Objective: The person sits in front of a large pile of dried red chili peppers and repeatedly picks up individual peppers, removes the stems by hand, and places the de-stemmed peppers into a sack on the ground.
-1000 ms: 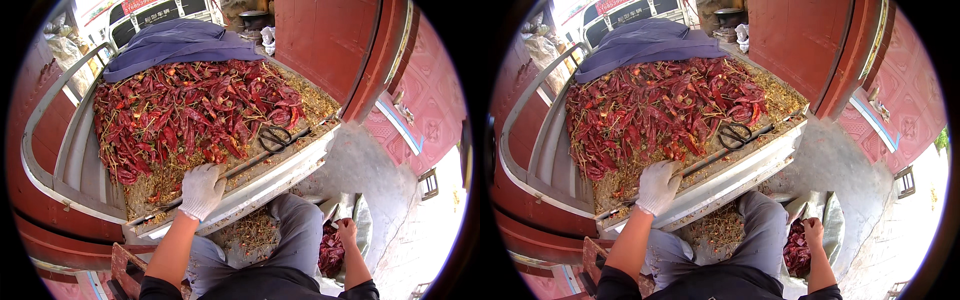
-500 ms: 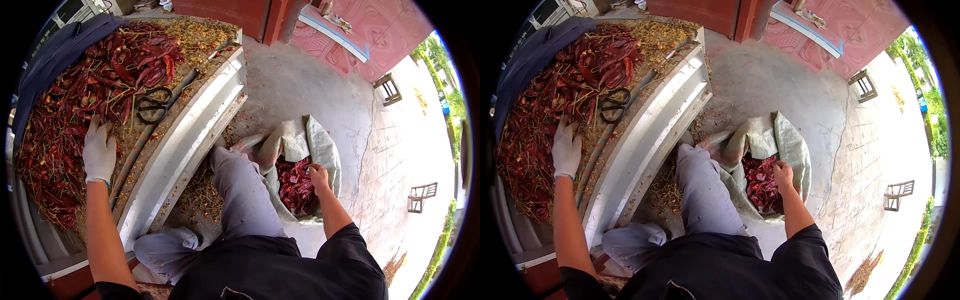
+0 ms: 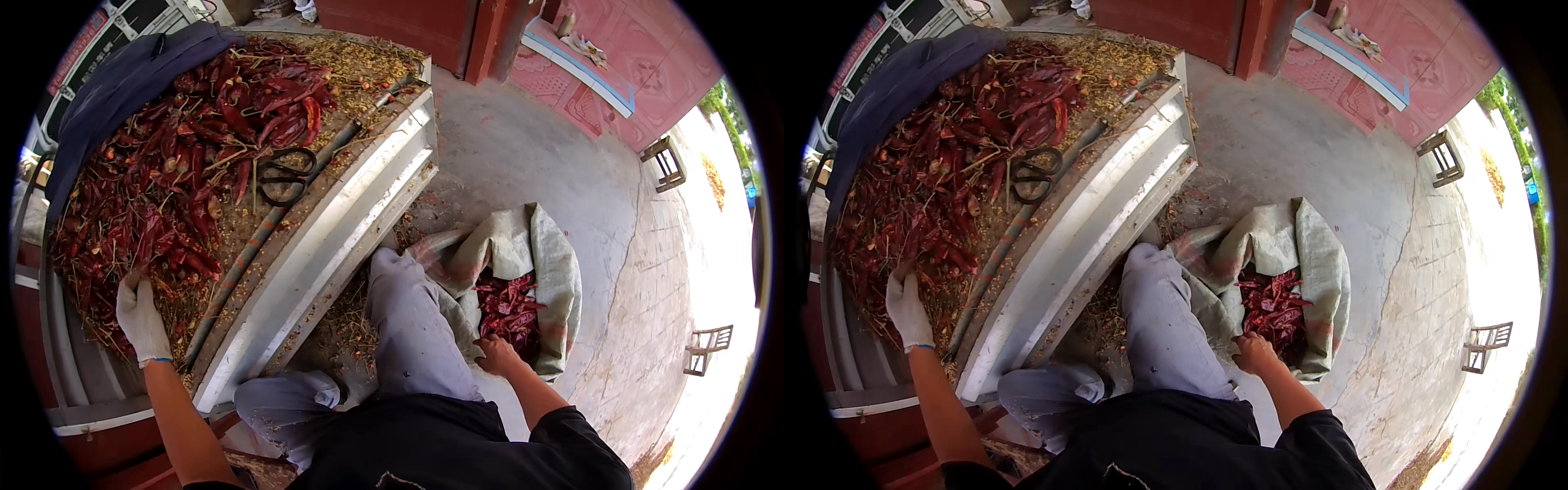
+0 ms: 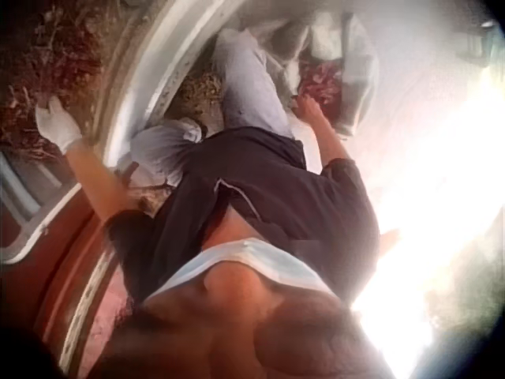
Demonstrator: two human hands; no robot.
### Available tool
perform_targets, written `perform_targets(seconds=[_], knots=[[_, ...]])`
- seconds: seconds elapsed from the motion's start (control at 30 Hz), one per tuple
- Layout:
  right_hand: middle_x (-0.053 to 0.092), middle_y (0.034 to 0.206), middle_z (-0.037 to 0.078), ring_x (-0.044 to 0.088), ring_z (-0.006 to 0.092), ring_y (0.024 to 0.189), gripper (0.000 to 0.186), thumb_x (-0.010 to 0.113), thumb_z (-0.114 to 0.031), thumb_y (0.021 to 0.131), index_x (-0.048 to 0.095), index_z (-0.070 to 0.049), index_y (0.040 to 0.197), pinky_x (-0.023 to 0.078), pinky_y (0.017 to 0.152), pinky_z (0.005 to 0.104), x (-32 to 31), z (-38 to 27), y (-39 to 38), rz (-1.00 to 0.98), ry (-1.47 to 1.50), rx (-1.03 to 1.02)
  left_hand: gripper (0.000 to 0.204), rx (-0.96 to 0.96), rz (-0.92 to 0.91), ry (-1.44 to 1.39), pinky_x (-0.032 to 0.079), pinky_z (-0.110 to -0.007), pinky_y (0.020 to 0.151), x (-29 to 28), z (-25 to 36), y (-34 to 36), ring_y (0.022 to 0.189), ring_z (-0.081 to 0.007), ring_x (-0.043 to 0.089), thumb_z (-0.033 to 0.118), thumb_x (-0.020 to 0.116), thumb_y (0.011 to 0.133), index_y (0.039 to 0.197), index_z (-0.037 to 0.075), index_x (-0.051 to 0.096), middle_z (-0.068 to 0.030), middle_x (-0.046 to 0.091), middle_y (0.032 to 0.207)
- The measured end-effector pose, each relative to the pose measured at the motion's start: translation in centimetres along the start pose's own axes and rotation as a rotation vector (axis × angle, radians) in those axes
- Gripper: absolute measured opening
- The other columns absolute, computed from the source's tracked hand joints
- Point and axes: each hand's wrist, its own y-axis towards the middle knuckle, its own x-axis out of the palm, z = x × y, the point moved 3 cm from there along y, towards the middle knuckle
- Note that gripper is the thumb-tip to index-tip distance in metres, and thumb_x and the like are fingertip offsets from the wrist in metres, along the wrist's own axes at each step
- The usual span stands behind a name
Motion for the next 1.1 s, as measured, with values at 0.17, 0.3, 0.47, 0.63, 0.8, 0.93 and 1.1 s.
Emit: perform_targets(seconds=[0.17,0.3,0.47,0.63,0.8,0.93,1.1], knots=[[0.074,0.113,0.023,0.071,0.039,0.107,0.038,0.069,-0.025,0.091,0.072,-0.005,0.123,0.056,0.096,0.0457,-5.6,-2.9,2.3,0.221,0.166,-0.024,0.031,-0.032,0.012,-0.022,0.042,-0.03,0.103,-2.6,-1.2,-2.6,0.111,-0.0154,0.059,0.015,0.056,0.104,0.128,-0.003,0.065,-0.0044,0.067,0.12],[0.074,0.108,0.022,0.071,0.039,0.105,0.032,0.068,-0.023,0.09,0.073,-0.004,0.116,0.056,0.094,0.0458,-3.8,-5.7,0.6,0.196,0.263,-0.066,0.034,0.002,0.182,-0.036,0.039,-0.032,0.109,-4.5,-2.9,-3.2,0.119,-0.0183,0.059,0.02,0.056,0.105,0.129,-0.002,0.066,-0.0062,0.067,0.13],[0.073,0.106,0.021,0.073,0.0347,0.099,0.031,0.069,-0.017,0.092,0.07,0.0,0.119,0.057,0.089,0.042,-1.2,-5.0,-1.1,0.289,0.248,-0.076,0.028,-0.303,0.298,-0.558,0.055,-0.032,0.09,-5.6,-2.7,-3.4,0.108,-0.0176,0.066,0.025,0.061,0.106,0.124,0.005,0.066,-0.0068,0.069,0.12],[0.074,0.104,0.017,0.074,0.024,0.09,0.027,0.065,-0.009,0.097,0.067,0.003,0.121,0.059,0.081,0.0355,-8.8,-12.2,1.0,0.529,0.572,-0.251,0.011,-0.222,0.263,-0.658,0.051,-0.028,0.076,-6.8,-7.7,-3.8,0.087,-0.012,0.066,0.014,0.064,0.102,0.11,0.008,0.068,0.0003,0.068,0.1],[0.073,0.104,0.013,0.075,0.0169,0.086,0.026,0.064,-0.005,0.1,0.065,0.005,0.124,0.059,0.078,0.0299,-13.4,-27.0,0.6,0.215,0.765,-0.566,0.011,-0.24,0.362,-0.864,0.06,-0.031,0.081,-4.9,-3.5,-7.3,0.087,-0.0135,0.07,0.007,0.061,0.103,0.112,0.002,0.066,-0.0051,0.071,0.098],[0.072,0.11,0.013,0.073,0.0187,0.096,0.033,0.062,-0.016,0.104,0.062,0.004,0.13,0.058,0.084,0.0315,-10.9,-39.3,0.9,-0.258,0.803,-0.648,0.011,-0.293,0.415,-0.877,0.06,-0.031,0.082,-4.9,-1.6,-10.9,0.084,-0.0138,0.07,0.004,0.061,0.102,0.111,0.001,0.066,-0.0078,0.072,0.097],[0.07,0.119,0.012,0.069,0.0204,0.11,0.042,0.06,-0.031,0.108,0.058,0.0,0.136,0.056,0.092,0.0349,-6.2,-49.3,2.7,-0.444,1.041,-0.612,0.014,-0.264,0.217,-0.746,0.056,-0.028,0.082,-1.8,1.6,-17.1,0.092,-0.0144,0.07,0.002,0.061,0.101,0.115,-0.001,0.066,-0.0068,0.072,0.098]])
